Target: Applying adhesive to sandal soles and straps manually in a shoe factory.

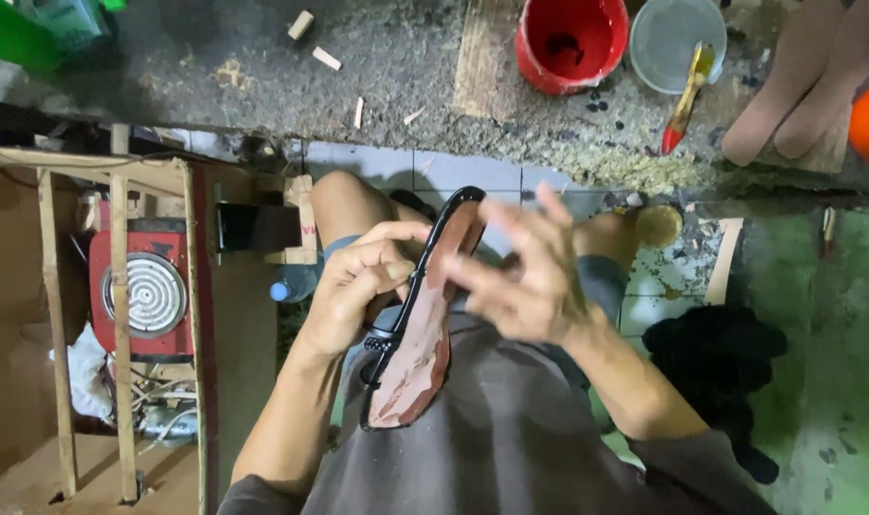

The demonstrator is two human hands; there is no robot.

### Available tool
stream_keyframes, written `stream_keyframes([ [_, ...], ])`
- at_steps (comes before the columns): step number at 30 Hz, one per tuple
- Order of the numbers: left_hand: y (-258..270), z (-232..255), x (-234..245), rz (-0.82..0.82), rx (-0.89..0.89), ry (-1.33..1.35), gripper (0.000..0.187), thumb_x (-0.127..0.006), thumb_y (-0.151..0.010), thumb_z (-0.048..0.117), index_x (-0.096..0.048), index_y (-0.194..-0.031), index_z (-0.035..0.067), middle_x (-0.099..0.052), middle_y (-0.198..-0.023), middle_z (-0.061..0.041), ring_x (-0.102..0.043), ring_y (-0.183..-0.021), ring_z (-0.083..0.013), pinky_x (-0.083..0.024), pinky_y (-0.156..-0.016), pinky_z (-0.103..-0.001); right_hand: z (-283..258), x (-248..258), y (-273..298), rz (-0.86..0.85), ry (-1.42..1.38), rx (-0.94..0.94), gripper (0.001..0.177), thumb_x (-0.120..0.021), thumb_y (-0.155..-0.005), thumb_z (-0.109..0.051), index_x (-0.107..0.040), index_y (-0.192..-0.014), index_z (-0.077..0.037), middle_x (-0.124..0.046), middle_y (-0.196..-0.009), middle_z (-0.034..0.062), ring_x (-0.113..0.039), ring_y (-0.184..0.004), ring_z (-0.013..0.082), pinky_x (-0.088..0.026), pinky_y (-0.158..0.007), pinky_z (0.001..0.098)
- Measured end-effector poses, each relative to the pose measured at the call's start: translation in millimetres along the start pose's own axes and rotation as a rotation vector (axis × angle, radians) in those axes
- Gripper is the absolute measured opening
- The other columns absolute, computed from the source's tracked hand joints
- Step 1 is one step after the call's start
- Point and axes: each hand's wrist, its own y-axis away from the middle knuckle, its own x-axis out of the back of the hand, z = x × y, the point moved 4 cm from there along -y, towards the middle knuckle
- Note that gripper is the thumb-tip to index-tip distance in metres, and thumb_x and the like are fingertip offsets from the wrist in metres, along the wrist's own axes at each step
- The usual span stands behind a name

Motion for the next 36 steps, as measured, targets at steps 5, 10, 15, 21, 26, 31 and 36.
stream_keyframes([
  [5, 6, 5, 1, -0.010, 0.001, -0.107, 0.024, -0.056, -0.091, 0.010, -0.068, -0.073, 0.000, -0.069, -0.118, -0.017, -0.070, -0.084, -0.0236, -0.051, -0.063, -0.029, -4, 4, -16, -0.054, -0.038, -0.009, 0.042, -0.044, -0.100, -0.058, -0.070, -0.126, -0.037, -0.044, -0.150, 0.0236, -0.044, -0.138, 0.0333, -0.013, -0.122, 0.0598],
  [10, 6, 17, -7, 0.018, 0.030, -0.206, 0.027, -0.060, -0.092, 0.010, -0.068, -0.067, 0.003, -0.072, -0.117, -0.013, -0.070, -0.084, -0.0202, -0.054, -0.068, -0.030, -5, 8, -18, -0.136, -0.205, -0.053, 0.035, -0.052, -0.100, -0.050, -0.076, -0.117, -0.032, -0.043, -0.150, 0.0258, -0.044, -0.139, 0.0385, -0.016, -0.121, 0.0601],
  [15, 8, 8, -2, 0.006, -0.015, -0.198, 0.027, -0.056, -0.095, 0.007, -0.064, -0.070, 0.001, -0.070, -0.117, -0.014, -0.071, -0.082, -0.0218, -0.052, -0.059, -0.028, 6, 0, -9, -0.117, -0.020, -0.042, 0.039, -0.048, -0.102, -0.051, -0.068, -0.131, -0.036, -0.041, -0.152, 0.0241, -0.043, -0.138, 0.0353, -0.010, -0.124, 0.0578],
  [21, 10, -6, 3, 0.057, 0.069, -0.006, 0.027, -0.057, -0.090, 0.012, -0.064, -0.066, 0.001, -0.070, -0.115, -0.016, -0.060, -0.053, -0.0129, -0.039, -0.042, -0.023, -10, -10, 7, -0.137, 0.052, 0.022, 0.041, -0.049, -0.099, -0.055, -0.065, -0.134, -0.040, -0.041, -0.155, 0.0208, -0.047, -0.136, 0.0362, -0.016, -0.118, 0.0682],
  [26, 16, -21, 8, 0.128, 0.161, 0.218, 0.030, -0.055, -0.090, 0.013, -0.058, -0.067, -0.005, -0.066, -0.114, -0.019, -0.036, -0.030, -0.0053, -0.026, -0.030, -0.019, 3, -13, 10, -0.103, 0.094, -0.056, 0.047, -0.040, -0.103, -0.054, -0.053, -0.146, -0.038, -0.030, -0.160, 0.0233, -0.033, -0.147, 0.0364, -0.011, -0.122, 0.0633],
  [31, 22, -50, 19, 0.114, 0.220, 0.340, 0.024, -0.053, -0.092, 0.016, -0.059, -0.079, -0.003, -0.064, -0.106, -0.013, -0.048, -0.036, -0.0107, -0.026, -0.031, -0.017, 7, 4, -2, -0.086, 0.017, -0.022, 0.039, -0.045, -0.102, -0.050, -0.066, -0.132, -0.037, -0.043, -0.153, 0.0223, -0.039, -0.144, 0.0345, -0.014, -0.121, 0.0630],
  [36, 12, -62, 2, 0.195, 0.495, 0.863, 0.023, -0.052, -0.090, 0.016, -0.063, -0.093, -0.004, -0.050, -0.058, -0.006, -0.052, -0.042, -0.0152, -0.031, -0.038, -0.020, 25, 2, -12, -0.094, 0.177, 0.024, 0.049, -0.075, -0.085, -0.016, -0.069, -0.133, -0.020, -0.040, -0.150, 0.0308, -0.052, -0.129, 0.0440, -0.036, -0.111, 0.0645],
])
